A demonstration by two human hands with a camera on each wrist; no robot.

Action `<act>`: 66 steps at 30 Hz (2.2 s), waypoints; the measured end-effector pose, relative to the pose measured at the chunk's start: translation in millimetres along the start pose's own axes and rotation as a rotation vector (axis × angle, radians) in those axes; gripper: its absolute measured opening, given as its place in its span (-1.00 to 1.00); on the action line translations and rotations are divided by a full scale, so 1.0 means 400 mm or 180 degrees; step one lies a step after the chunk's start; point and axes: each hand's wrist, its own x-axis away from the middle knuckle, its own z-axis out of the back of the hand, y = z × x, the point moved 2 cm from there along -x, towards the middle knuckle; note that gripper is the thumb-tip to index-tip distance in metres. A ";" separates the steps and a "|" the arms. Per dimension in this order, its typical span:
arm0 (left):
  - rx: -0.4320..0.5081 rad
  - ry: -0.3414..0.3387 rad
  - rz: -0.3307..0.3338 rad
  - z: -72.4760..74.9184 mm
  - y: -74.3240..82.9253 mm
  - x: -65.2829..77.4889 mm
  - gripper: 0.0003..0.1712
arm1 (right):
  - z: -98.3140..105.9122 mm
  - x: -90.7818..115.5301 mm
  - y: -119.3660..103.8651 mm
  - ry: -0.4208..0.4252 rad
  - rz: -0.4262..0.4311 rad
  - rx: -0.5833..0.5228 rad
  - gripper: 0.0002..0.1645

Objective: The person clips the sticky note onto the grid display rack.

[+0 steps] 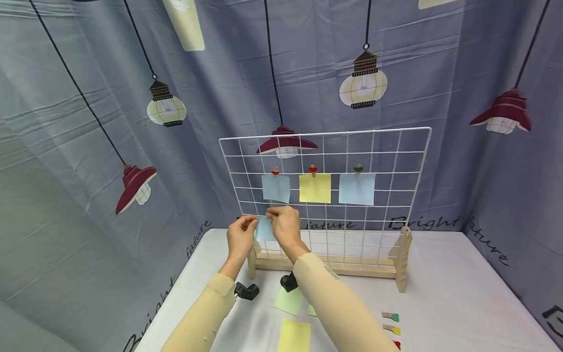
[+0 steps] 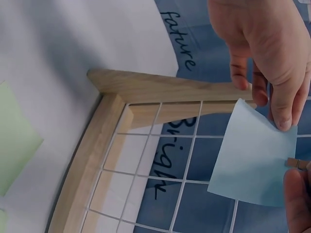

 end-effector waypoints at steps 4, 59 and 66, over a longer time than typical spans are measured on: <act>-0.0005 0.0013 0.0015 0.001 -0.002 0.004 -0.90 | -0.002 0.000 -0.008 -0.0053 0.0030 0.0191 -0.83; 0.0463 -0.0043 -0.0299 0.023 0.020 0.062 -0.61 | 0.043 0.071 0.009 -0.0206 0.0273 0.0091 -0.55; 0.0691 -0.0496 -0.0462 0.025 0.042 0.085 -0.48 | 0.074 0.109 0.019 -0.0196 0.0552 0.0135 -0.57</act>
